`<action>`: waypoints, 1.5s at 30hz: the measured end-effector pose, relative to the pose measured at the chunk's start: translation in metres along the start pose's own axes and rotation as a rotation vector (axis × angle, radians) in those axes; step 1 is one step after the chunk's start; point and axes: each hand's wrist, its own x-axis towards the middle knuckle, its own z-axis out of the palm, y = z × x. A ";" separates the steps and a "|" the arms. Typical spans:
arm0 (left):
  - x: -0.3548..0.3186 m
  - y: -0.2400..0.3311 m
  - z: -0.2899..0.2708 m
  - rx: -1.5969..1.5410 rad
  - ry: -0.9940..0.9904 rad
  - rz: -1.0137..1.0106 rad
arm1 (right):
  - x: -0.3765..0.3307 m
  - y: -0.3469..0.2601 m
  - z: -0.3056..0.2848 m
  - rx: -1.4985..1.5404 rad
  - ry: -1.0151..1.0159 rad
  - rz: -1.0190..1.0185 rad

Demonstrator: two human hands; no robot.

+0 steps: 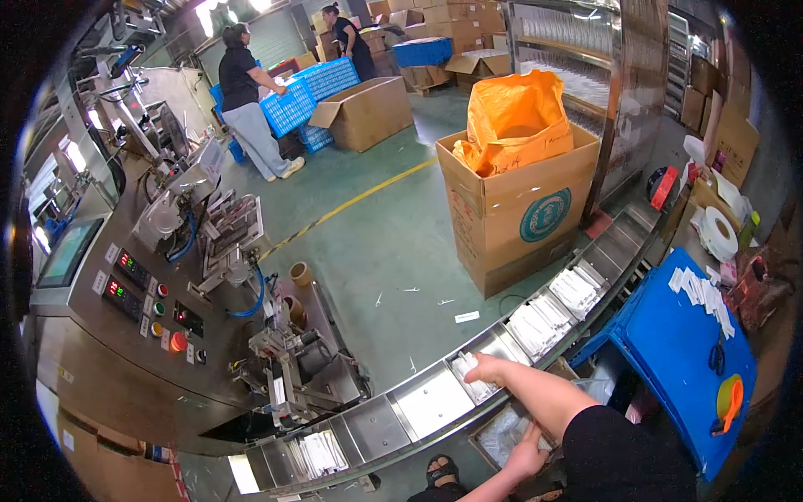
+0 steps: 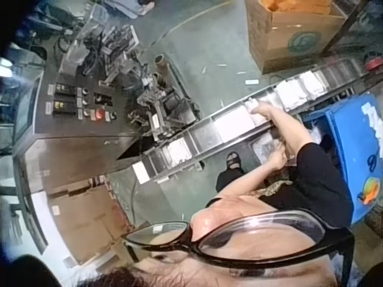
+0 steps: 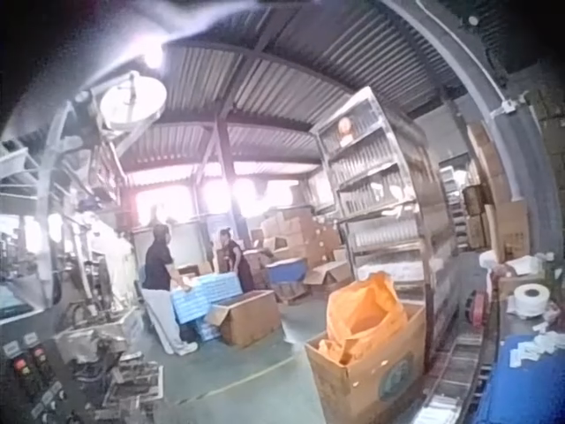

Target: Packing manufactured goods from a conveyor belt into plastic bags and then into a shipping box.

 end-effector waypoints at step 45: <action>0.007 -0.028 0.014 0.055 0.226 0.024 | -0.009 -0.014 -0.007 -0.553 0.243 0.056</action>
